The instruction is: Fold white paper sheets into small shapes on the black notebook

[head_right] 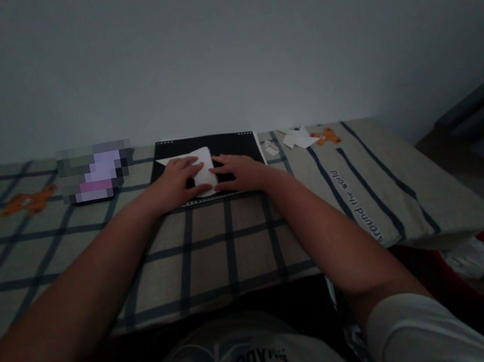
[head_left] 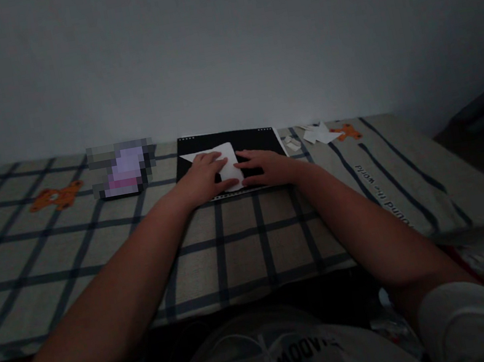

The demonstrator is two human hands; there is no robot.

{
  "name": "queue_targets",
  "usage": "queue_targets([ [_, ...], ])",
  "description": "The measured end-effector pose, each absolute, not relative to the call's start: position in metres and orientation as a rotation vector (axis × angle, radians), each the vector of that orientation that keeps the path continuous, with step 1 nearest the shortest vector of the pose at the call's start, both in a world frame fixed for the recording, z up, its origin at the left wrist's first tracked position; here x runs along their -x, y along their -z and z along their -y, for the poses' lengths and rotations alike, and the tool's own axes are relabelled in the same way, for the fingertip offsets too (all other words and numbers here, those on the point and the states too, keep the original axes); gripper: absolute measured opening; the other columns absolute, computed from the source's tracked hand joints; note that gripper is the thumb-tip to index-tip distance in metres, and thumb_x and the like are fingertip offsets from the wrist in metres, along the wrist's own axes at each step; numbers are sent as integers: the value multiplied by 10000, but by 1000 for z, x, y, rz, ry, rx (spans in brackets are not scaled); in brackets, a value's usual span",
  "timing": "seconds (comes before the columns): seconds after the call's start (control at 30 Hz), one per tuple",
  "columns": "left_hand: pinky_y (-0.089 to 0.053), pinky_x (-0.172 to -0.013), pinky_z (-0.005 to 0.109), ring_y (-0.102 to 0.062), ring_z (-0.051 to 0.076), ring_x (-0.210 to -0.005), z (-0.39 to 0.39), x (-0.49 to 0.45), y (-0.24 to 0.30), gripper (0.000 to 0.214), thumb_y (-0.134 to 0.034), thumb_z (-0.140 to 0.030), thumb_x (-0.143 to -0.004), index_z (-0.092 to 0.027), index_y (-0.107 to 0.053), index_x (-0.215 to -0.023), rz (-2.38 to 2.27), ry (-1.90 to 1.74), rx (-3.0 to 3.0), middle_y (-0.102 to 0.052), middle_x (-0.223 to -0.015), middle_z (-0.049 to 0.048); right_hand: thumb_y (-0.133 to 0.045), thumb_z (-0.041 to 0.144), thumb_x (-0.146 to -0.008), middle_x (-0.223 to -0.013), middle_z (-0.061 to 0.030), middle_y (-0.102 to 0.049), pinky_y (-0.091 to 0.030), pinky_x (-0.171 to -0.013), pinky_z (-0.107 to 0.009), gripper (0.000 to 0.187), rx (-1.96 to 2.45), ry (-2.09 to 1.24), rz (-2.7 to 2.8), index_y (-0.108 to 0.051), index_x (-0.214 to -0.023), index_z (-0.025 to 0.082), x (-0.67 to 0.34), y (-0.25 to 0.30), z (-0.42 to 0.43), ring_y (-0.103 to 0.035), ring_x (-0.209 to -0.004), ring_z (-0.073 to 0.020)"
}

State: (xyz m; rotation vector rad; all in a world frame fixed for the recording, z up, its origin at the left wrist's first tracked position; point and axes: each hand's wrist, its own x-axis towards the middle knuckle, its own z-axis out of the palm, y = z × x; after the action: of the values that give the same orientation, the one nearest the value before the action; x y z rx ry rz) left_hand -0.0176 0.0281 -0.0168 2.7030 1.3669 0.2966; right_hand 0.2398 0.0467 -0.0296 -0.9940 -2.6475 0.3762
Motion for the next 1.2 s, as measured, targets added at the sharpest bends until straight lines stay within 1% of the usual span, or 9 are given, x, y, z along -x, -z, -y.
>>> queue_targets([
  [0.1, -322, -1252, 538, -394, 383, -1504, -30, 19, 19, 676, -607, -605, -964, -145, -620, -1460, -1361, -299, -2692, -493, -1614, 189, -655, 417, -1006, -1664, -92, -470, -358, -1282, -548, 466, 983, -274, 2646, -683, -1438, 245, -236, 29, -44, -441, -1548, -311],
  [0.2, -320, -1250, 550, -402, 381, -1503, -30, 19, 19, 669, -591, -605, -971, -169, -605, -1479, -1364, -292, -2704, -497, -1617, 174, -613, 394, -1030, -1620, -63, -532, -379, -1265, -570, 433, 1007, -204, 2648, -682, -1439, 272, -232, 29, -43, -492, -1513, -312],
  [0.37, -302, -1262, 529, -392, 389, -1510, -30, 18, 19, 724, -595, -597, -969, -100, -587, -1495, -1374, -270, -2704, -477, -1626, 218, -585, 405, -1043, -1600, -74, -554, -395, -1254, -569, 457, 1064, -168, 2667, -661, -1467, 251, -228, 28, -43, -497, -1507, -321],
  [0.57, -312, -1257, 535, -402, 377, -1507, -30, 19, 19, 710, -593, -602, -968, -140, -580, -1507, -1365, -281, -2704, -497, -1618, 193, -580, 414, -1042, -1593, -71, -567, -401, -1245, -582, 498, 1099, -196, 2632, -609, -1520, 274, -226, 30, -42, -487, -1514, -316],
  [0.77, -303, -1268, 527, -381, 379, -1524, -28, 17, 16, 723, -591, -586, -975, -109, -565, -1517, -1383, -246, -2704, -462, -1644, 214, -549, 380, -1057, -1581, -114, -580, -423, -1227, -555, 490, 1092, -145, 2627, -616, -1511, 208, -225, 29, -41, -524, -1478, -315],
  [0.87, -313, -1264, 526, -387, 369, -1525, -28, 17, 16, 689, -591, -575, -975, -129, -582, -1500, -1379, -258, -2709, -473, -1643, 196, -533, 365, -1064, -1587, -100, -575, -430, -1219, -558, 472, 1088, -135, 2622, -617, -1510, 236, -225, 30, -43, -533, -1469, -303],
  [0.97, -313, -1266, 523, -378, 361, -1536, -28, 18, 17, 672, -579, -572, -979, -146, -583, -1499, -1376, -257, -2713, -468, -1651, 181, -538, 370, -1060, -1590, -99, -571, -435, -1212, -566, 487, 1099, -124, 2621, -603, -1522, 230, -225, 32, -45, -528, -1471, -309],
  [1.1, -303, -1269, 534, -362, 376, -1545, -30, 19, 18, 688, -574, -573, -980, -130, -575, -1507, -1381, -245, -2710, -448, -1662, 196, -536, 383, -1058, -1603, -85, -557, -437, -1206, -587, 500, 1121, -123, 2611, -587, -1537, 250, -223, 33, -44, -519, -1476, -321],
  [1.2, -292, -1275, 527, -354, 381, -1550, -31, 19, 19, 707, -579, -581, -980, -124, -564, -1519, -1377, -231, -2705, -446, -1663, 194, -522, 379, -1062, -1598, -90, -563, -443, -1193, -597, 512, 1164, -97, 2621, -574, -1548, 227, -220, 33, -42, -519, -1469, -338],
])
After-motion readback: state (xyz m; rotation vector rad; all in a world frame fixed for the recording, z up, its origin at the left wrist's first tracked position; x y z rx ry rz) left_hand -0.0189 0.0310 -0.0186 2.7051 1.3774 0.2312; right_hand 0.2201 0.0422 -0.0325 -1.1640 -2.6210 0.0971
